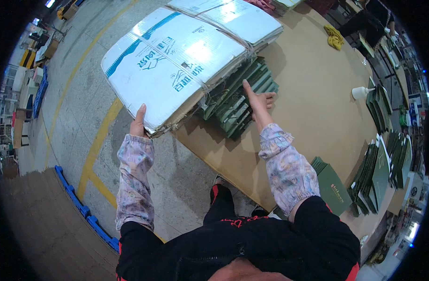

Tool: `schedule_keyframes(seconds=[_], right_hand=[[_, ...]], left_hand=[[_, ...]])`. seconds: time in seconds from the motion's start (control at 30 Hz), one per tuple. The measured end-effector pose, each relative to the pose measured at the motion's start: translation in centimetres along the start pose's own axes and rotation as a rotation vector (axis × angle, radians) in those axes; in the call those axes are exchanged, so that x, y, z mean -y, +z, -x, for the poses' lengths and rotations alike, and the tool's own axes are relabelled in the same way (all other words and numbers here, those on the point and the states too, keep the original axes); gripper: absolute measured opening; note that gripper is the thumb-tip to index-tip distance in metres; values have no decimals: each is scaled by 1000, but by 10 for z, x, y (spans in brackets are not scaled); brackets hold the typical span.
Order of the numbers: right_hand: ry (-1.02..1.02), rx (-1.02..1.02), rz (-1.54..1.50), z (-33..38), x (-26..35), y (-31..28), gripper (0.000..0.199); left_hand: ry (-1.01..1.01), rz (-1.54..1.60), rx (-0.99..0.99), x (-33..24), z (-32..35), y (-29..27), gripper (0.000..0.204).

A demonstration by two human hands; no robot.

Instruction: Applying glue to and folding the edges of large paper bags in an assembly line.

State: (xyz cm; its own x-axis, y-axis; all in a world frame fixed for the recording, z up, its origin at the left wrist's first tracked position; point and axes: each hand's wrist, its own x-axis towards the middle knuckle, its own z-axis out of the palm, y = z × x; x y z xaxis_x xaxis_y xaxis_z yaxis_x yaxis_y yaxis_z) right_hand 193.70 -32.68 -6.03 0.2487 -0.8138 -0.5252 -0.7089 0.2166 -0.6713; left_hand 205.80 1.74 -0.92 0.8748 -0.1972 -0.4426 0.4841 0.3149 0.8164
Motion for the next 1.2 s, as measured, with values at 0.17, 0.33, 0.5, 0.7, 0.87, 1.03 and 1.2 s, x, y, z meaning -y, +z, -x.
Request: schedule_keyframes(seconds=[0.17, 0.33, 0.5, 0.7, 0.87, 1.03, 1.2], right_hand=[[-31, -17, -34, 2, 5, 1, 148], [-204, 295, -72, 23, 0, -8, 143], [-655, 307, -273, -5, -84, -91, 71], [-548, -12, -150, 74, -185, -280, 33], [-446, -251, 142, 161, -297, -361, 27], [-466, -408, 198, 242, -391, -385, 17], [72, -773, 47, 327, -532, -409, 23]], left_hand=[[-11, -40, 9, 0, -3, 6, 66], [1, -104, 91, -4, -16, -29, 69], [1, -261, 60, 14, -42, -30, 79], [-33, -169, -189, 67, -40, -89, 80], [-438, -165, 74, 205, 77, -8, 84], [-336, -352, 134, 272, 94, -3, 67], [-123, -970, 363, 267, 108, 35, 63]])
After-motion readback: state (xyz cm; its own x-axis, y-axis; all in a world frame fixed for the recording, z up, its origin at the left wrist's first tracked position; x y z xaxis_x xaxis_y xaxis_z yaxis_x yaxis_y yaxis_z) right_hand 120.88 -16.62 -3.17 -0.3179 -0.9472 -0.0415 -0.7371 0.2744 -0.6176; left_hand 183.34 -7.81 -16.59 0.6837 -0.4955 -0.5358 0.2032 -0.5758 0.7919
